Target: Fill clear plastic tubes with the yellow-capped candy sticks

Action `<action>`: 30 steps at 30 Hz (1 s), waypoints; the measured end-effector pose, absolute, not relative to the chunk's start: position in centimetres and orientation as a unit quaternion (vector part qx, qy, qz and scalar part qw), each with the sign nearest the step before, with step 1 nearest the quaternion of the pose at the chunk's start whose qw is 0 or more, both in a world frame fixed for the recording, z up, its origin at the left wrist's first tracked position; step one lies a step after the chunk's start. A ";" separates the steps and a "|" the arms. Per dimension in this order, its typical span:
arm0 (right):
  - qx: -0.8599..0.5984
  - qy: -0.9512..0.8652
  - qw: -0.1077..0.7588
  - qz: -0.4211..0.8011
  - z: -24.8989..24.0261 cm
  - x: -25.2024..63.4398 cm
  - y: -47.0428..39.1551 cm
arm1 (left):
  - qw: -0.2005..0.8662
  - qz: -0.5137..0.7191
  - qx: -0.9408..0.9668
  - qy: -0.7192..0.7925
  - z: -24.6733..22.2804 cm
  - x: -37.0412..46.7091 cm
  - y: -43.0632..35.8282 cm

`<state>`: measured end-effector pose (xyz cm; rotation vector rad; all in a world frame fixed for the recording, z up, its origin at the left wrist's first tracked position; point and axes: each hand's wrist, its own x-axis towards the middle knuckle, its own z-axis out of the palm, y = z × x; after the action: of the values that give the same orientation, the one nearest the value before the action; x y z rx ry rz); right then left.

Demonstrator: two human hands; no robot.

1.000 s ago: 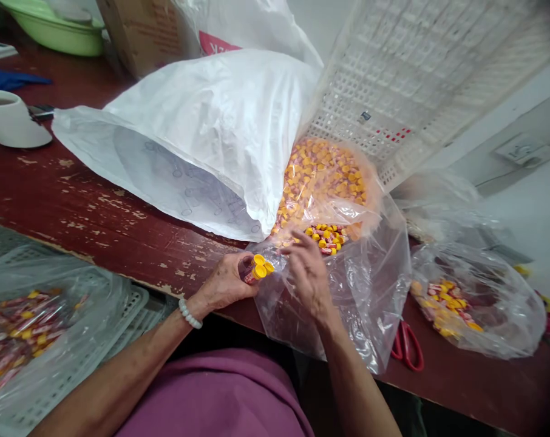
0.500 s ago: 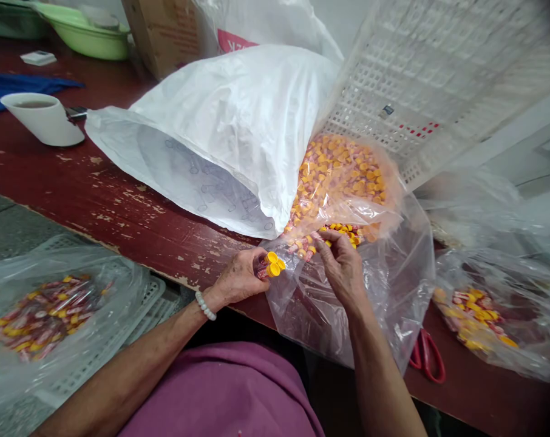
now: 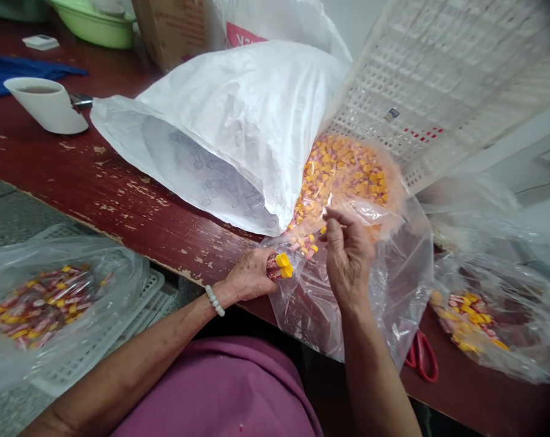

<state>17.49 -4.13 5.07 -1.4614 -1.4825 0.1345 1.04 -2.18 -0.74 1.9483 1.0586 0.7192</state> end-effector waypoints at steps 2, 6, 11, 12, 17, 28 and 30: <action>-0.612 -0.596 0.519 0.009 4.8 17.0 -3.1 | 0.385 0.263 0.776 0.425 -0.6 1.2 -2.3; -0.587 -0.691 0.421 -0.020 3.2 14.5 -1.2 | 0.373 0.257 0.781 0.430 -0.7 1.6 -2.6; -0.582 -0.689 0.432 -0.010 3.0 14.2 -0.9 | 0.459 0.294 0.723 0.424 -0.9 1.5 -2.3; -0.583 -0.675 0.452 -0.003 3.2 14.6 -1.3 | 0.497 0.289 0.697 0.428 -0.8 1.3 -2.2; -0.523 -0.782 0.326 0.091 2.8 15.7 -5.1 | 0.658 0.259 0.535 0.462 -0.2 0.2 -1.8; -0.529 -0.800 0.277 0.056 -0.5 13.2 -5.3 | 0.756 0.348 0.417 0.366 -0.7 0.5 -2.5; -0.532 -0.799 0.276 0.047 -0.4 13.1 -5.3 | 0.759 0.354 0.406 0.365 -0.9 0.5 -2.5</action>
<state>13.14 -5.28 -0.37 -1.4288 -2.1472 0.1267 0.48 -2.51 -0.90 0.8846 0.7945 0.7711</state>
